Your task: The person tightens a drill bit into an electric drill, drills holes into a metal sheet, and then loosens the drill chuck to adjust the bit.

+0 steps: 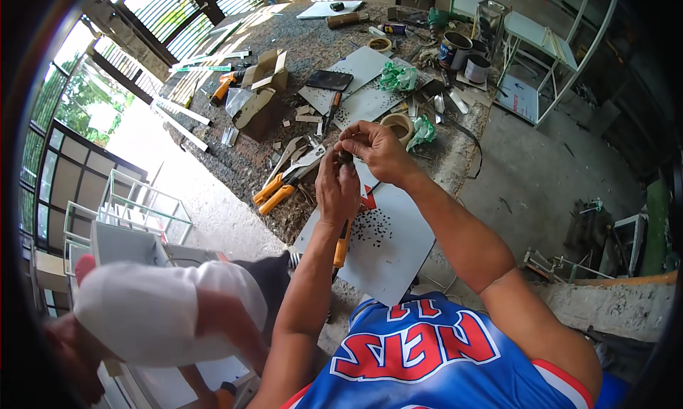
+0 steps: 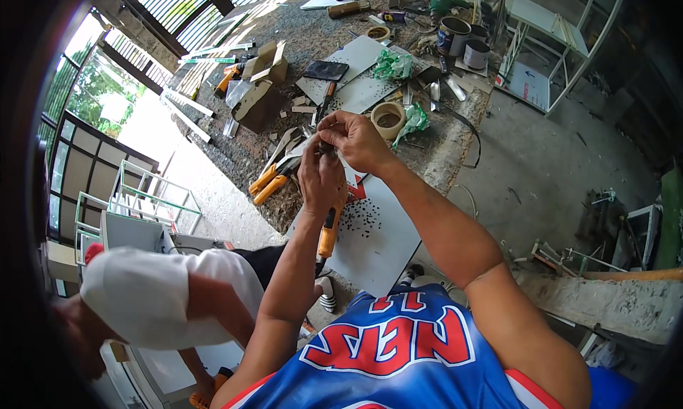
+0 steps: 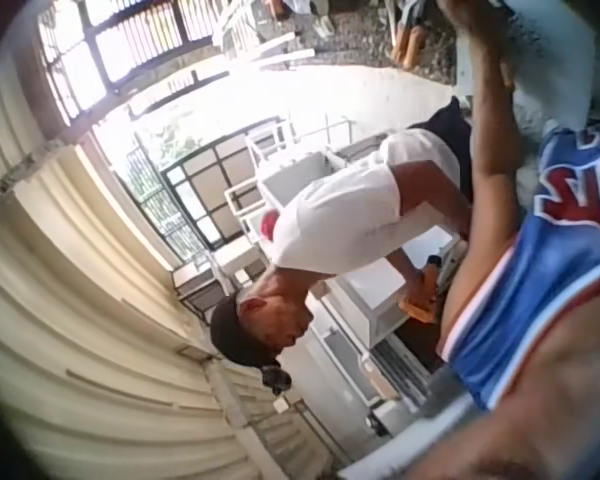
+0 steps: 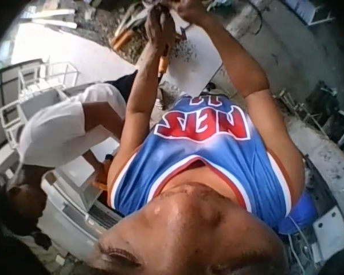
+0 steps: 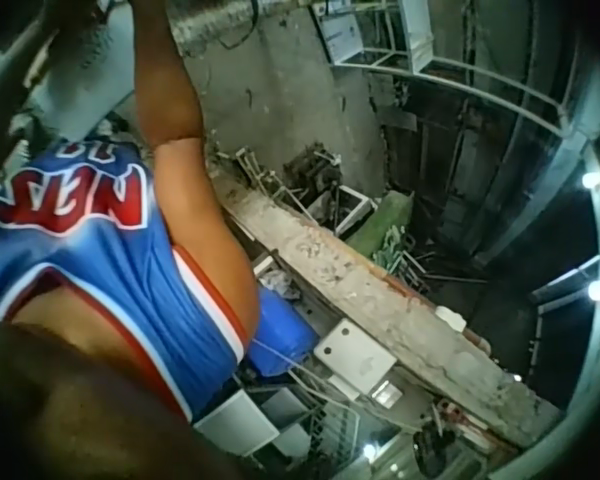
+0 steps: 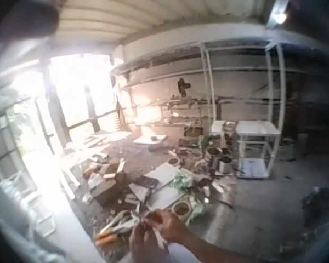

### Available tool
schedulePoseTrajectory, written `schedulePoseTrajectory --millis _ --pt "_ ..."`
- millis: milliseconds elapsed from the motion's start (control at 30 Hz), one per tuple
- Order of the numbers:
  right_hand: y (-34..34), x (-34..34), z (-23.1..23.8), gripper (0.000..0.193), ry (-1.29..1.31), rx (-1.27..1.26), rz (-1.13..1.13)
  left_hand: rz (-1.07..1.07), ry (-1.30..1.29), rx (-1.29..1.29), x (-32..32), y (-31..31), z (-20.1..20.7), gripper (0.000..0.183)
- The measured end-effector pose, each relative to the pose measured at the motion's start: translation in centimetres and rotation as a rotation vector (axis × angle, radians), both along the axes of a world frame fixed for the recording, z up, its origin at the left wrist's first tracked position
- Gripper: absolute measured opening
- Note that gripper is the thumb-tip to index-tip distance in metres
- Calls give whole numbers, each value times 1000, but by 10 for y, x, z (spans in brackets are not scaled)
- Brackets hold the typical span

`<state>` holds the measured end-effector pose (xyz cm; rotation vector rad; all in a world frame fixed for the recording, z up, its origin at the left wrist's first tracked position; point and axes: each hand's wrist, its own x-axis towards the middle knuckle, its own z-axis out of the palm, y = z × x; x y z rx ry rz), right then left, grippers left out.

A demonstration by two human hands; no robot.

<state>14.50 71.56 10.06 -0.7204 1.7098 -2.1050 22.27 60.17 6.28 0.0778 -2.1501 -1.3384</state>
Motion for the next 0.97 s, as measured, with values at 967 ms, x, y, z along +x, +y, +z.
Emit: schedulePoseTrajectory --millis 967 --pt "3 -10 -5 12 56 40 27 103 -138 -47 -2 3 -8 40"
